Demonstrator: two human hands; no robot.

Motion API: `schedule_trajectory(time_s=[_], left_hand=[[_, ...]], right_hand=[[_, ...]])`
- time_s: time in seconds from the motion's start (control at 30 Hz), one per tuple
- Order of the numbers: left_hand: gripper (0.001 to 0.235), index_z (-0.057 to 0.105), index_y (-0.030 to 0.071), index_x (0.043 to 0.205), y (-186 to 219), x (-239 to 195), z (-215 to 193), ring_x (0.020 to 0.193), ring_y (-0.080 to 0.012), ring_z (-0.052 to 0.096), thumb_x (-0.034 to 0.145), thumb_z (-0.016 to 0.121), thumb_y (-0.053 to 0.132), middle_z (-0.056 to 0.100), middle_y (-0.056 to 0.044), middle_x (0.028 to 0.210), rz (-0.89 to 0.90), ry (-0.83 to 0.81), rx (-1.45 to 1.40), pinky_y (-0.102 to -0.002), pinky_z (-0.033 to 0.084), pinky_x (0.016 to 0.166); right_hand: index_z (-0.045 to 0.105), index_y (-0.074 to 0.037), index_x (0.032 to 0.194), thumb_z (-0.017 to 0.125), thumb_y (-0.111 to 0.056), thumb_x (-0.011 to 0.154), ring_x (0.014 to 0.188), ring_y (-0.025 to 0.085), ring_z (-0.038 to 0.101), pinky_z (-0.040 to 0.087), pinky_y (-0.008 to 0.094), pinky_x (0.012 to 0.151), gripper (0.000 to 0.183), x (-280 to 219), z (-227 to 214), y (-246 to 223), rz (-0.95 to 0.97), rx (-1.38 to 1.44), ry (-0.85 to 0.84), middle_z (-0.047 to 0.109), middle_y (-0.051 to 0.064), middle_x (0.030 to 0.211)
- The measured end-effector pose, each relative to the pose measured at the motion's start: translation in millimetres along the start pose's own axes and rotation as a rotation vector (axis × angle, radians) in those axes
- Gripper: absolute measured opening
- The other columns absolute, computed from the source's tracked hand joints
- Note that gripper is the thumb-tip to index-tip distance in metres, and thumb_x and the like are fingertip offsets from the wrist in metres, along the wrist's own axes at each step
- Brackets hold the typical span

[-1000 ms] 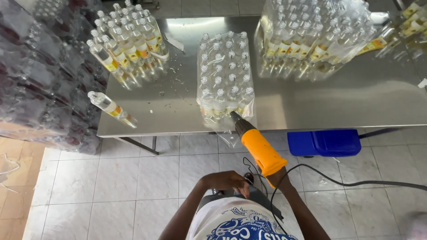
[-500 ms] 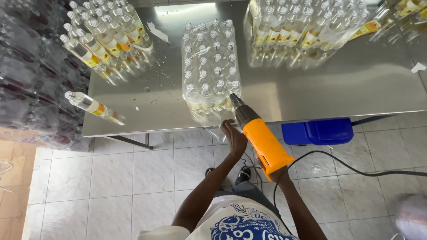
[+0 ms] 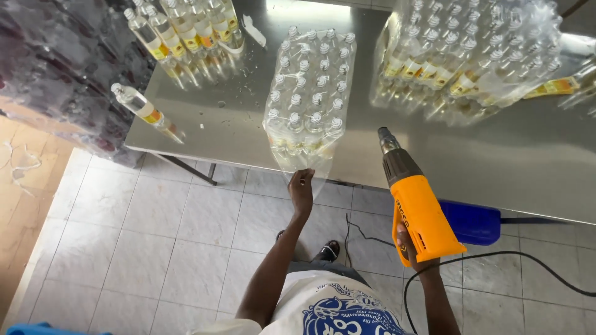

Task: The person folds the plastic wrap around a pack of bottles and uses a heat gun to shrink and seal the plastic. The person repeatedly moves the heat gun along the edges and sides of the pack to tighten the wrap.

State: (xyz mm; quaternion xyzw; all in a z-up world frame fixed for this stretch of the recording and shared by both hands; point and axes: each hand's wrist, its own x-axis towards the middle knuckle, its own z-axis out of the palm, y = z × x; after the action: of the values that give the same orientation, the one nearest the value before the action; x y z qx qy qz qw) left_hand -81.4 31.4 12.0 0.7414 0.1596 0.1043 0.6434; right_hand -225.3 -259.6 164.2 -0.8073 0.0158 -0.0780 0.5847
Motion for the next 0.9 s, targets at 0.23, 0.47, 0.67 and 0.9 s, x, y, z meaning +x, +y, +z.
schedule_trajectory(time_s=[0.23, 0.47, 0.67, 0.9], left_hand=[[0.015, 0.082, 0.01, 0.109, 2, -2, 16, 0.087, -0.0227, 0.068, 0.105, 0.077, 0.024, 0.071, -0.011, 0.098, 0.011, 0.181, -0.03, -0.035, 0.055, 0.08], [0.01, 0.083, 0.015, 0.103, 4, -3, 24, 0.079, -0.0152, 0.057, 0.104, 0.08, 0.025, 0.059, -0.002, 0.09, 0.002, 0.307, -0.015, -0.035, 0.052, 0.077], [0.011, 0.083, 0.014, 0.103, -4, 36, 26, 0.081, -0.0195, 0.06, 0.102, 0.081, 0.025, 0.061, -0.005, 0.096, -0.008, 0.36, -0.037, -0.039, 0.053, 0.079], [0.009, 0.081, 0.018, 0.099, -7, 76, 36, 0.083, -0.0171, 0.061, 0.095, 0.084, 0.025, 0.061, -0.001, 0.096, -0.061, 0.408, -0.114, -0.036, 0.052, 0.08]], right_hand=[[0.07, -0.006, 0.056, 0.082, -0.034, 0.094, 0.036, 0.025, 0.068, 0.057, 0.033, 0.043, 0.048, 46, 20, -62, 0.101, -0.017, -0.36, 0.07, 0.011, 0.045], [0.064, -0.001, 0.073, 0.074, -0.02, 0.103, 0.04, 0.023, 0.064, 0.057, 0.038, 0.048, 0.037, 133, 62, -128, 0.163, -0.11, -0.634, 0.064, 0.015, 0.049], [0.066, 0.004, 0.074, 0.075, -0.033, 0.105, 0.044, 0.029, 0.067, 0.056, 0.042, 0.05, 0.048, 162, 56, -140, 0.239, -0.357, -0.681, 0.066, 0.02, 0.052], [0.065, -0.001, 0.064, 0.057, -0.061, 0.106, 0.021, 0.019, 0.045, 0.04, 0.029, 0.028, 0.074, 138, 2, -130, 0.311, -0.157, -0.682, 0.053, 0.015, 0.032]])
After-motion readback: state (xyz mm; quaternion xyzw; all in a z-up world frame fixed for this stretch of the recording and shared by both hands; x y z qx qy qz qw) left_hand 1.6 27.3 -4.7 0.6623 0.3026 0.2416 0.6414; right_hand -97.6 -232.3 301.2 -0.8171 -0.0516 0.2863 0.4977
